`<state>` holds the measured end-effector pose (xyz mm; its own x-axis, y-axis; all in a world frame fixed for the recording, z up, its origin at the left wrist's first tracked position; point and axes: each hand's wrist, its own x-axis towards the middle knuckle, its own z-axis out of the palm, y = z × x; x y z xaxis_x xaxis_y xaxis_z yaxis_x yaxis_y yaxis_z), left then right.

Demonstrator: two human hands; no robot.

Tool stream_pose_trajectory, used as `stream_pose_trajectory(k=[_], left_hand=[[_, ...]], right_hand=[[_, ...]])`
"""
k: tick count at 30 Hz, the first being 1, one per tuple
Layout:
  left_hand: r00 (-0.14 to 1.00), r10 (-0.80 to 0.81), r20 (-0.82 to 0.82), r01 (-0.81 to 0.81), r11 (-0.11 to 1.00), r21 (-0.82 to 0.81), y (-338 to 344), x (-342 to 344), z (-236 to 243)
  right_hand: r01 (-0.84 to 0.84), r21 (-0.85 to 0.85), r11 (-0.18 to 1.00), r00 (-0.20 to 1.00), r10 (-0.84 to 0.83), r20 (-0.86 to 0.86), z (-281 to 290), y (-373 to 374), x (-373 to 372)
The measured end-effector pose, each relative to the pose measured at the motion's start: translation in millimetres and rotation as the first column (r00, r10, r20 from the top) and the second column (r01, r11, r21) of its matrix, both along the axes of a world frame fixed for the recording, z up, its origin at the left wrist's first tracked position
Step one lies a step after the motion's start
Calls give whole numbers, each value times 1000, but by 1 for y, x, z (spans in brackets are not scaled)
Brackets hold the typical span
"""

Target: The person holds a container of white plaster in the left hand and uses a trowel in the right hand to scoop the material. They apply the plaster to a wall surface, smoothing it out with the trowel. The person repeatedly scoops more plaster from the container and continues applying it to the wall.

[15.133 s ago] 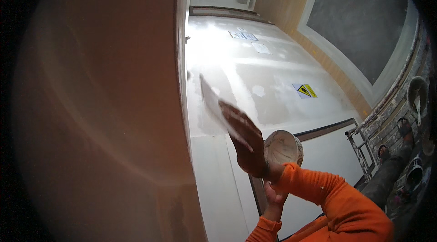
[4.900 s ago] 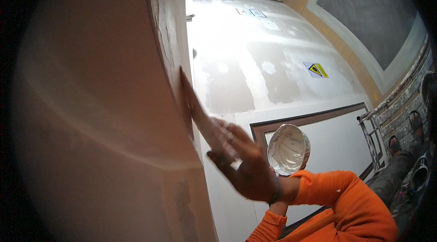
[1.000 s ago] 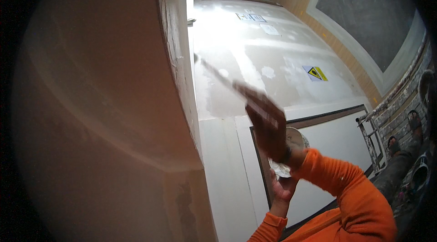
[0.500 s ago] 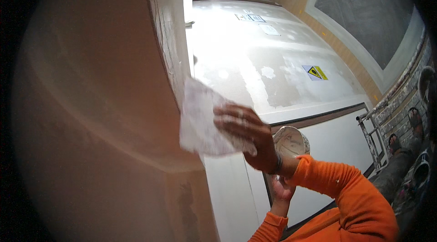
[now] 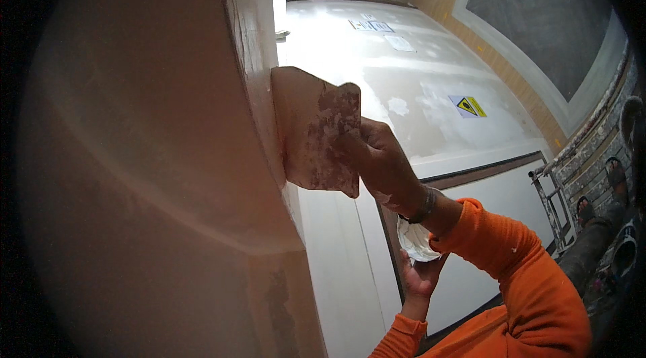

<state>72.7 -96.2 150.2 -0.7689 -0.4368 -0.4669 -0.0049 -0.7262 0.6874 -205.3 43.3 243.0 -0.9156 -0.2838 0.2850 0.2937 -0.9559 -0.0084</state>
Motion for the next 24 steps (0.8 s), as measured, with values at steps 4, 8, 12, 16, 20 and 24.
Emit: stream_pose_trajectory(k=[4, 8, 12, 16, 20, 24], left_hand=[[998, 29, 52, -29, 1000, -9, -7, 1, 1], [997, 51, -50, -45, 992, 115, -19, 1, -7], [992, 49, 117, -39, 995, -90, -17, 3, 0], [994, -110, -3, 109, 977, 181, -4, 1, 5], [992, -124, 26, 123, 991, 61, 1, 7, 11], [996, -92, -3, 92, 996, 21, -6, 11, 15]], right_hand=[[133, 117, 984, 991, -130, -30, 2, 19, 6], [541, 423, 727, 837, -517, -181, 6, 32, 22], [565, 280, 776, 814, -580, -33, 24, 27, 44], [697, 274, 663, 709, -696, -117, 44, 25, 61], [632, 382, 674, 771, -593, -231, 60, 23, 95], [799, 359, 482, 592, -736, -328, 34, -22, 136]])
